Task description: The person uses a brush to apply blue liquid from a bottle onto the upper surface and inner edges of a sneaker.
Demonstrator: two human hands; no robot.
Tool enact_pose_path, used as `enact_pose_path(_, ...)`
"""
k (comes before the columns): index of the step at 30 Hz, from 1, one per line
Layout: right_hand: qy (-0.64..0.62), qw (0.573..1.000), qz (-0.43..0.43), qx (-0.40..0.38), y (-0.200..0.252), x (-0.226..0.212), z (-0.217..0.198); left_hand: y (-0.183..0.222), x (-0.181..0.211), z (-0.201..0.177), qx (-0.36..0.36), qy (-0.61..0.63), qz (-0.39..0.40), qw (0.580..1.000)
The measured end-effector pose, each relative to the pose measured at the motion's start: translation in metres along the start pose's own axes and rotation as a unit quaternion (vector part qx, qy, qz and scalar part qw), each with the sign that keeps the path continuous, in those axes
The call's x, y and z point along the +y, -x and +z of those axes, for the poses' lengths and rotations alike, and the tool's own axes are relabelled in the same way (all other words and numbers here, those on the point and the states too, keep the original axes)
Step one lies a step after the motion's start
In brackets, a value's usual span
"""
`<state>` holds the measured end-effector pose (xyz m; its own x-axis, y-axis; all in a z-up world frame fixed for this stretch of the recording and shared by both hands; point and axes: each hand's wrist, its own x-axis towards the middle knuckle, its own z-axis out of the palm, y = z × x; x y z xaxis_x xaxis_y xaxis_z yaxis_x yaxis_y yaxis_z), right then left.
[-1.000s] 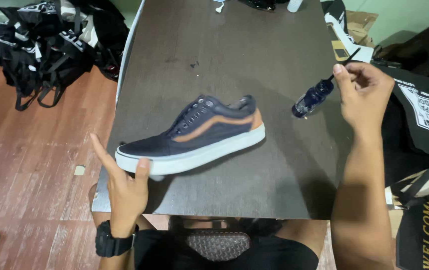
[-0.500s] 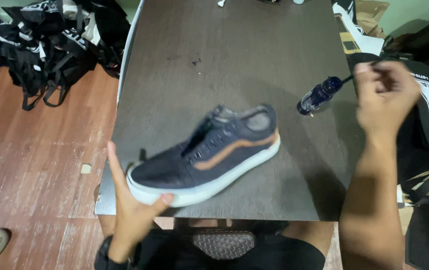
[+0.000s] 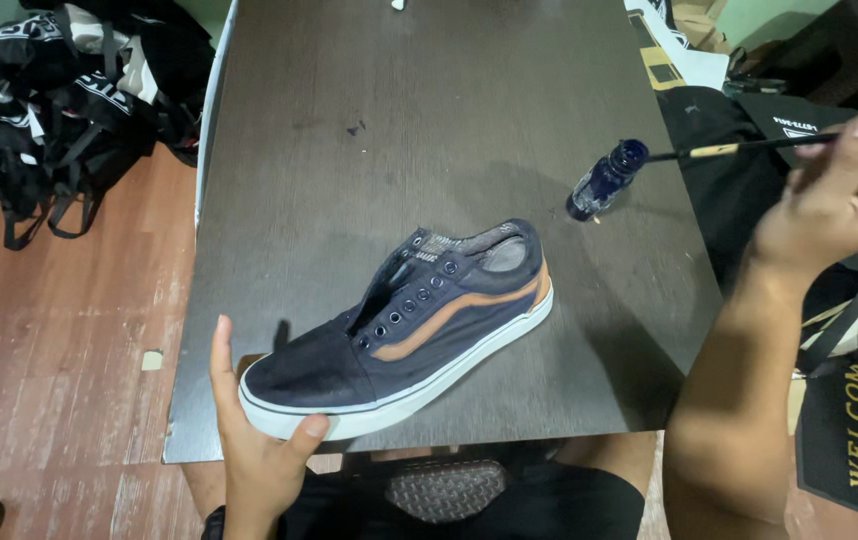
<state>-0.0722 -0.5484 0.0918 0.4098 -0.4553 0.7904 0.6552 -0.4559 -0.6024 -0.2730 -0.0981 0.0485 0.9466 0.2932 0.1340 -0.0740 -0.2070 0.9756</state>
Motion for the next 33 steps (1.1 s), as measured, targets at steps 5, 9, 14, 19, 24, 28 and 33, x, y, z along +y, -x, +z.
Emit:
enact_pose_path(5,-0.009,1.000,-0.011,0.014,-0.002,0.001,0.002,-0.002,0.004,0.000,0.009,-0.005,-0.014,1.000)
enact_pose_path(9,0.016,0.986,0.130,0.103,-0.002,0.000,-0.002,-0.004,0.012,0.000,0.012,-0.017,-0.042,0.999)
enact_pose_path(14,-0.108,0.967,0.202,0.108,0.005,-0.002,-0.008,-0.011,0.011,-0.001,0.019,-0.050,-0.015,0.998)
enact_pose_path(19,-0.232,0.917,0.321,0.051,0.025,-0.071,0.027,-0.011,0.012,0.000,0.021,-0.024,-0.040,0.999)
enact_pose_path(24,-0.407,0.867,0.228,-0.175,0.052,-0.102,0.047,-0.007,0.009,0.001,0.033,-0.067,0.048,0.996)
enact_pose_path(28,-0.356,0.887,0.229,-0.185,0.074,-0.105,0.044,-0.009,0.011,0.003,0.038,-0.066,0.033,0.997)
enact_pose_path(33,-0.313,0.895,0.129,-0.291,0.080,-0.122,0.049,-0.010,0.010,0.010,0.077,-0.064,0.022,0.995)
